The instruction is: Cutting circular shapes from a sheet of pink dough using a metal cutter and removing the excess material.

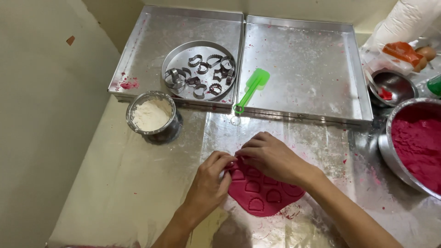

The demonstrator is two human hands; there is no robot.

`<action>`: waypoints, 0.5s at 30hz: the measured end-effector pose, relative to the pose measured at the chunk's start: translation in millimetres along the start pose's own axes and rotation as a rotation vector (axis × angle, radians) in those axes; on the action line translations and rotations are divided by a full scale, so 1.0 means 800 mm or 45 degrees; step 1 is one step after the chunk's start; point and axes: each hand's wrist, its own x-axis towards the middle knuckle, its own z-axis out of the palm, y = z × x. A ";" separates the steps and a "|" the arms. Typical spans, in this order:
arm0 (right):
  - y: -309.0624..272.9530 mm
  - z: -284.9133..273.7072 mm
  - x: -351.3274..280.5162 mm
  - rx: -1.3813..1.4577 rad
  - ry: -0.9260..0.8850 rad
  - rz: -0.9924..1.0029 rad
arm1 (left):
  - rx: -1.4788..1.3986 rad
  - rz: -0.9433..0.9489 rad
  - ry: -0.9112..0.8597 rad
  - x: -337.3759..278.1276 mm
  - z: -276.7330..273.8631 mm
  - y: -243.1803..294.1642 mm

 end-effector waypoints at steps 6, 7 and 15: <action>-0.008 0.004 0.007 -0.045 -0.214 0.227 | 0.249 0.023 -0.004 -0.001 0.005 -0.025; -0.007 0.004 0.007 -0.046 -0.212 0.228 | 0.249 0.025 -0.005 -0.002 0.007 -0.025; -0.008 0.003 0.014 0.036 -0.202 0.158 | 0.173 -0.013 0.033 0.002 0.000 -0.011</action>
